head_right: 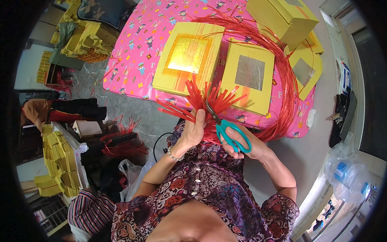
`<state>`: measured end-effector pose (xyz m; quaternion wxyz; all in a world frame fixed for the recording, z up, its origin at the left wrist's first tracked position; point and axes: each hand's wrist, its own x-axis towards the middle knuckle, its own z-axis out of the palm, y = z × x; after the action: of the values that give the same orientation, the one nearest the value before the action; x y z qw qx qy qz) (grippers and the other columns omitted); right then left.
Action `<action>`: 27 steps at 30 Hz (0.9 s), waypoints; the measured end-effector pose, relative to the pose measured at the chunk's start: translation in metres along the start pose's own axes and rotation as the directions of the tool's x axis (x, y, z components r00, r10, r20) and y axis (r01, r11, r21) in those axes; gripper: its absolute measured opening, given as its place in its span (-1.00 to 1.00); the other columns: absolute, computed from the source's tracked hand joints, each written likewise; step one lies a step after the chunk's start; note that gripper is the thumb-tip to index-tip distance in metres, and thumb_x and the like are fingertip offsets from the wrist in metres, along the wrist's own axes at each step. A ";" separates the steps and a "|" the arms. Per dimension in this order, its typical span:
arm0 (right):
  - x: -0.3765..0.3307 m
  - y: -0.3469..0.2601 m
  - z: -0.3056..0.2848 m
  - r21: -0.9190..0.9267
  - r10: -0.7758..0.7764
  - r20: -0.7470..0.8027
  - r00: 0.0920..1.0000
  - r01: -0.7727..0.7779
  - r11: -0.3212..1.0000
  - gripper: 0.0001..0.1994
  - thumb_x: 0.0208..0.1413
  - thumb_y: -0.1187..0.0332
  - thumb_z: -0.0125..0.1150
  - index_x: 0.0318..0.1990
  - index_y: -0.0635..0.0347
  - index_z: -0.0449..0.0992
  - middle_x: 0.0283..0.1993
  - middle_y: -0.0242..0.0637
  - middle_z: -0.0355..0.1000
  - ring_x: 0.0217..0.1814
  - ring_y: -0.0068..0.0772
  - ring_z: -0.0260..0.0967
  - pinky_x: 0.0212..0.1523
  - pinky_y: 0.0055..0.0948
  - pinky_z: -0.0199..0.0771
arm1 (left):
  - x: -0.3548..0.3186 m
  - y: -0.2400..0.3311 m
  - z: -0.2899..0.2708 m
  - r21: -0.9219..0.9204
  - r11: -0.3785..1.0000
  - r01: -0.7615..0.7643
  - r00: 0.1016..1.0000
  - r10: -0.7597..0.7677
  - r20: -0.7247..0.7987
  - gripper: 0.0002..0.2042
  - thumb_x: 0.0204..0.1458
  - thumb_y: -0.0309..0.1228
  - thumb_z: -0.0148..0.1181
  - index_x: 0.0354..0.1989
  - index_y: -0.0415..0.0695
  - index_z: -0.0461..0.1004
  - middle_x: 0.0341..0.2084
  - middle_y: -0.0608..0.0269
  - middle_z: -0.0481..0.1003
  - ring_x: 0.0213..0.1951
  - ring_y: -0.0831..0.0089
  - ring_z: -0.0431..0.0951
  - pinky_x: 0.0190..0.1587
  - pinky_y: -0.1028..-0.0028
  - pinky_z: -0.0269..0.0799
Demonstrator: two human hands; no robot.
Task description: Cutting bundles of red plastic ribbons using scissors.
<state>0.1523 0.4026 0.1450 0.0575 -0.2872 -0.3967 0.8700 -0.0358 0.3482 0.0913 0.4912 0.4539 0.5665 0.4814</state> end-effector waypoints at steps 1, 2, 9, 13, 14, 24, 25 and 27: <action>0.000 -0.001 0.001 0.000 -0.016 -0.004 1.000 0.016 1.000 -0.50 0.16 -0.16 -0.13 -0.27 0.18 0.28 -0.65 -0.45 0.20 -0.74 -0.73 0.11 -0.82 -0.76 -0.01 | 0.000 -0.004 0.001 0.000 1.000 0.000 1.000 0.000 0.001 -0.46 0.25 -0.08 -0.36 0.15 -0.35 0.12 0.06 -0.13 0.24 0.16 0.05 0.18 0.20 0.27 0.00; 0.000 -0.002 0.001 -0.001 -0.033 -0.007 0.999 0.033 0.999 -0.50 0.16 -0.16 -0.13 -0.27 0.18 0.27 -0.65 -0.45 0.19 -0.75 -0.73 0.10 -0.83 -0.76 -0.02 | 0.001 -0.008 0.002 -0.010 1.000 -0.018 1.000 0.018 0.003 -0.46 0.25 -0.08 -0.36 0.15 -0.35 0.12 0.07 -0.14 0.24 0.16 0.04 0.18 0.20 0.26 -0.01; -0.002 -0.008 0.004 -0.008 -0.020 -0.025 0.999 0.020 1.000 -0.56 0.18 -0.10 -0.11 -0.28 0.16 0.26 -0.66 -0.46 0.17 -0.76 -0.75 0.05 -0.83 -0.76 -0.08 | 0.002 -0.014 0.002 0.036 0.999 -0.017 0.997 0.020 -0.074 -0.45 0.19 0.11 -0.35 -0.09 -0.21 0.23 -0.46 0.39 0.33 -0.54 0.67 0.20 -0.52 0.62 0.14; -0.001 -0.006 0.000 -0.038 -0.050 -0.035 0.998 0.049 0.998 -0.61 0.21 -0.04 -0.10 -0.26 0.16 0.26 -0.66 -0.47 0.17 -0.76 -0.75 0.05 -0.83 -0.76 -0.08 | 0.002 0.007 0.003 -0.183 0.983 0.026 0.999 -0.034 -0.039 -0.58 0.22 -0.02 -0.29 -0.19 -0.19 0.26 -0.53 0.41 0.29 -0.58 0.69 0.16 -0.57 0.63 0.07; 0.000 -0.004 -0.001 -0.044 -0.069 -0.028 0.997 0.068 0.997 -0.62 0.21 -0.03 -0.10 -0.26 0.16 0.26 -0.66 -0.47 0.18 -0.76 -0.75 0.05 -0.83 -0.76 -0.07 | 0.002 0.010 0.002 -0.247 0.965 0.084 0.996 -0.088 -0.008 -0.66 0.21 -0.11 -0.26 -0.24 -0.18 0.26 -0.56 0.41 0.26 -0.61 0.70 0.12 -0.59 0.63 0.03; -0.007 0.001 -0.001 0.025 -0.196 0.048 0.980 0.195 0.981 -0.45 0.08 -0.21 -0.03 -0.24 0.19 0.24 -0.63 -0.43 0.21 -0.72 -0.73 0.13 -0.77 -0.74 0.05 | 0.006 0.012 -0.008 -0.547 0.795 0.260 0.966 -0.216 0.145 -0.80 0.12 -0.38 -0.24 -0.43 -0.20 0.28 -0.69 0.45 0.19 -0.70 0.71 0.03 -0.64 0.63 -0.08; -0.009 -0.001 0.000 0.005 -0.183 0.083 0.980 0.183 0.983 -0.44 0.07 -0.23 -0.04 -0.23 0.19 0.24 -0.62 -0.43 0.22 -0.69 -0.72 0.16 -0.75 -0.75 0.08 | 0.007 0.010 -0.008 -0.548 0.795 0.260 0.965 -0.217 0.145 -0.80 0.12 -0.38 -0.24 -0.43 -0.20 0.28 -0.69 0.45 0.19 -0.70 0.71 0.03 -0.64 0.63 -0.08; -0.010 -0.002 0.001 -0.016 -0.168 0.117 0.979 0.171 0.985 -0.43 0.05 -0.25 -0.04 -0.23 0.18 0.24 -0.60 -0.44 0.23 -0.66 -0.72 0.19 -0.73 -0.75 0.11 | 0.008 0.007 -0.008 -0.495 0.833 0.249 0.969 -0.212 0.131 -0.80 0.14 -0.37 -0.21 -0.45 -0.18 0.28 -0.73 0.49 0.16 -0.71 0.72 0.04 -0.65 0.63 -0.07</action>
<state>0.1596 0.3999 0.1517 0.1049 -0.2021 -0.4337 0.8718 -0.0447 0.3561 0.0979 0.6673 0.2538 0.4524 0.5344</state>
